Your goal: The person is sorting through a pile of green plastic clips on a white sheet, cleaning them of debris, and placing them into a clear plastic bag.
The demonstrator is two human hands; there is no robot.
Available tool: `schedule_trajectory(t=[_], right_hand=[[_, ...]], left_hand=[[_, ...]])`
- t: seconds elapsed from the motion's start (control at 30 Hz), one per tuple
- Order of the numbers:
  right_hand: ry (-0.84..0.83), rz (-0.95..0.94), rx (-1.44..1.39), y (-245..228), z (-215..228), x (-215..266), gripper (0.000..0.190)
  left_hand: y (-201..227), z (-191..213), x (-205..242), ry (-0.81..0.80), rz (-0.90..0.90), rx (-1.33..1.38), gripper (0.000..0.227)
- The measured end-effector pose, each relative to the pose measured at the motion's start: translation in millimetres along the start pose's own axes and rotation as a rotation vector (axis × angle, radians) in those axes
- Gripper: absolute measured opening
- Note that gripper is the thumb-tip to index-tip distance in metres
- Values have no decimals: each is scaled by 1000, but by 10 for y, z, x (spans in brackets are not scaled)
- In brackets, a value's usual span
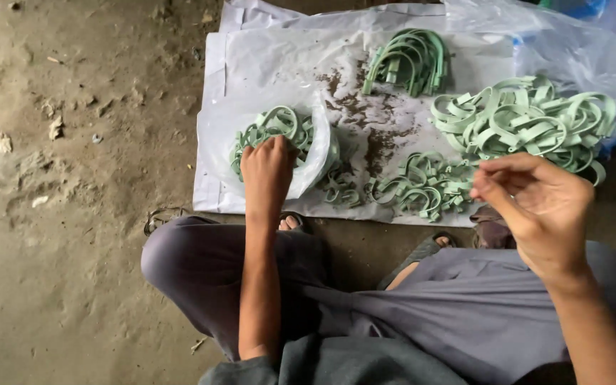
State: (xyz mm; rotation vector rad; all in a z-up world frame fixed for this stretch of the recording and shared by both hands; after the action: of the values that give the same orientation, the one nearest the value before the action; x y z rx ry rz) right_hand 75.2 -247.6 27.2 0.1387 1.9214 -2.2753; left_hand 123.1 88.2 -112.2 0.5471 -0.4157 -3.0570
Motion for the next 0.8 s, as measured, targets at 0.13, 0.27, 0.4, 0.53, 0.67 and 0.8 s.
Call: schedule_trajectory(t=[0.13, 0.27, 0.4, 0.53, 0.67, 0.8], right_hand=[[35, -40, 34, 148, 116, 16, 15], [43, -61, 22, 198, 136, 3, 12], [0, -18, -55, 149, 65, -40, 13], [-19, -16, -37, 175, 40, -62, 12], [-76, -28, 38, 356, -58, -105, 17], [-477, 176, 805, 504, -402, -224, 26]], left_hand=[[-361, -573, 0, -89, 109, -99, 21], [-550, -1063, 13, -125, 111, -242, 19], [-487, -1159, -98, -182, 93, -356, 32], [-624, -1283, 32, -323, 192, -442, 73], [-460, -1049, 130, -273, 127, -348, 72], [-23, -586, -9, -56, -59, -147, 51]])
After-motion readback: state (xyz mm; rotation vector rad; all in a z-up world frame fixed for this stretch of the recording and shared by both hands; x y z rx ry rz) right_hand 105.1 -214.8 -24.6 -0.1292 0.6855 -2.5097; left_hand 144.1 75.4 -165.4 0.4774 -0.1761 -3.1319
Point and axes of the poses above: each hand's wrist, its own x-axis away from the middle knuckle, its own z-axis out of the back of the hand, y = z × x, the point moved 5 cm from there along -x, towards the middle knuckle, and after that the axes turned 2 degrees about z, right-handed, at the moved point
